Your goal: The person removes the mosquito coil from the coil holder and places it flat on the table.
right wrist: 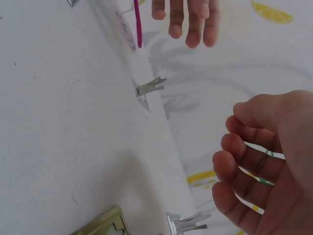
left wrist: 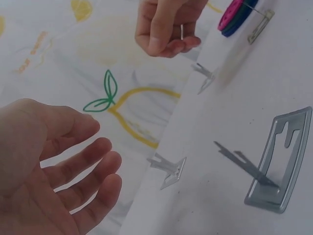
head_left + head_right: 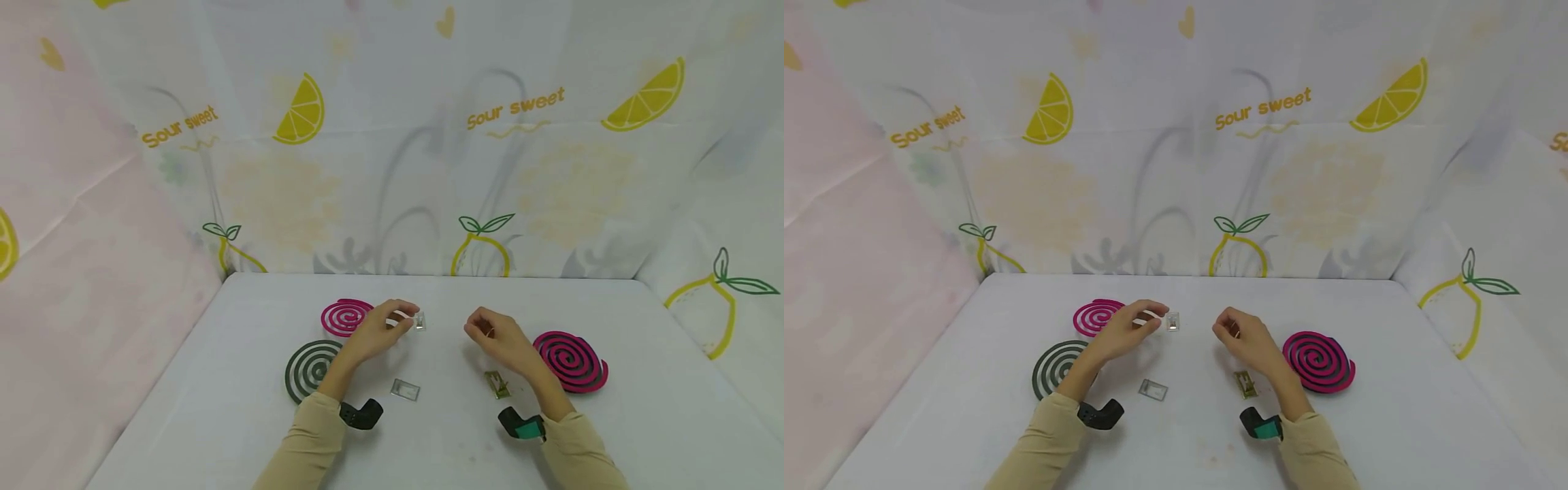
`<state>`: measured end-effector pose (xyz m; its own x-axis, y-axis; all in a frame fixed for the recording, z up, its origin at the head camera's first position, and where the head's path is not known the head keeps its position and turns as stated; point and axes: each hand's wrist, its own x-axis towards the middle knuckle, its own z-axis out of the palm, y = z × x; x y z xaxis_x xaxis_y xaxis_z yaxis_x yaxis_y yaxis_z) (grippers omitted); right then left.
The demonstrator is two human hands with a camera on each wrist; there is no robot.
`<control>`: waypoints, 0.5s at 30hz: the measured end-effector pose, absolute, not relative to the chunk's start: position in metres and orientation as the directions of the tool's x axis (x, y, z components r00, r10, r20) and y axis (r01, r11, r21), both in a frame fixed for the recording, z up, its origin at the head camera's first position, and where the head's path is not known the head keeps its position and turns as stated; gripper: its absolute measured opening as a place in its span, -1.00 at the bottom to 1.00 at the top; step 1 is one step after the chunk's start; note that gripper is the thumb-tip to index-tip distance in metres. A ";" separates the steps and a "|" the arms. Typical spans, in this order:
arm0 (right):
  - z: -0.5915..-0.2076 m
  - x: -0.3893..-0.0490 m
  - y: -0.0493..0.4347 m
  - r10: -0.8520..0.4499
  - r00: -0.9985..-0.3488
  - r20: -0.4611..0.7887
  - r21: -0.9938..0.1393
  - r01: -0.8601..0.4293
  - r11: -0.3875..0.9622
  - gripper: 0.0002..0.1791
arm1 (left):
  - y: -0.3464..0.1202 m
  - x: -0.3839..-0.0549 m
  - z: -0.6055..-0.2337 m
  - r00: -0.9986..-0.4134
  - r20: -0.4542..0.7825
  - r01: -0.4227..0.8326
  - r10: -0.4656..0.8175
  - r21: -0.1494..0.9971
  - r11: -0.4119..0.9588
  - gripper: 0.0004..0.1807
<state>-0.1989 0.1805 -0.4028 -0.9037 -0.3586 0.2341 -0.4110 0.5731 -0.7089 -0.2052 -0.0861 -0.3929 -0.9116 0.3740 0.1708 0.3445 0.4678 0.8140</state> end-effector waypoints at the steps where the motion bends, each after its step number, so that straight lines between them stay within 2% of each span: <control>1: -0.403 -0.199 0.179 -0.364 -0.900 0.240 -0.707 -0.419 0.570 -0.93 | -0.089 -0.205 -0.392 -0.914 0.164 0.339 0.371 0.813 0.474 -0.70; 15: -0.407 -0.196 0.160 -0.418 -0.864 0.282 -0.687 -0.486 0.541 -0.94 | -0.137 -0.202 -0.386 -0.928 0.154 0.331 0.340 0.759 0.561 -0.75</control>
